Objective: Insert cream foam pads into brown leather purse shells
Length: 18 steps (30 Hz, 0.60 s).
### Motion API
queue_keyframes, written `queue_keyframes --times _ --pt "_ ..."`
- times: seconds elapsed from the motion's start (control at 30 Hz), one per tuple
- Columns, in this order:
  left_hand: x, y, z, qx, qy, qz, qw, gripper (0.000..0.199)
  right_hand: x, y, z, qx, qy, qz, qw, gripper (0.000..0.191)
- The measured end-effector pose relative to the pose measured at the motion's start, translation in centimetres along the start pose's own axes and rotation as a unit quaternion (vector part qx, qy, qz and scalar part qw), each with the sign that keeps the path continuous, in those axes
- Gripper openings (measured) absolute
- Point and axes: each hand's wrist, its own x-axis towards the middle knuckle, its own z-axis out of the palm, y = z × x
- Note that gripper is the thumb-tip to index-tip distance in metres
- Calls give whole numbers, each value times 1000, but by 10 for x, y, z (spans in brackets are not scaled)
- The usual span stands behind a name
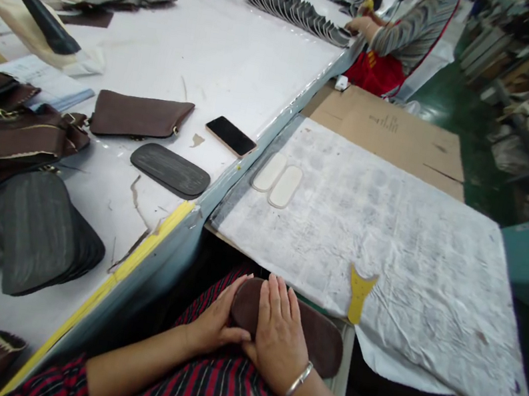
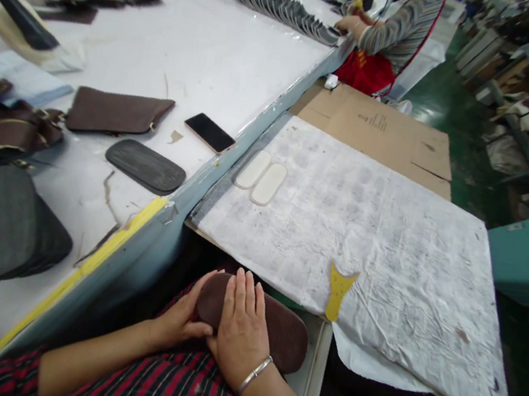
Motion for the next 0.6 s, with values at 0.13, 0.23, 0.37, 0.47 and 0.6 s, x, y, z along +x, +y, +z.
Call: queue_keyframes --times 0.13,0.23,0.37,0.47,0.6 --pt "-1 5 -4 1 -15 -4 1000 91 2 14 -16 66 -42 -12 997 82" --pt "-3 9 -5 -25 -28 -14 999 86 8 27 -25 120 -68 24 990 76" --pt "-2 10 -5 -64 -27 -19 997 84 25 21 -22 91 -57 112 988 71" --pt "0 8 -5 -70 -34 -10 997 83 38 13 -18 70 -71 136 986 59" --pt "0 6 -5 -45 -33 -6 998 80 47 14 -18 72 -76 136 985 48"
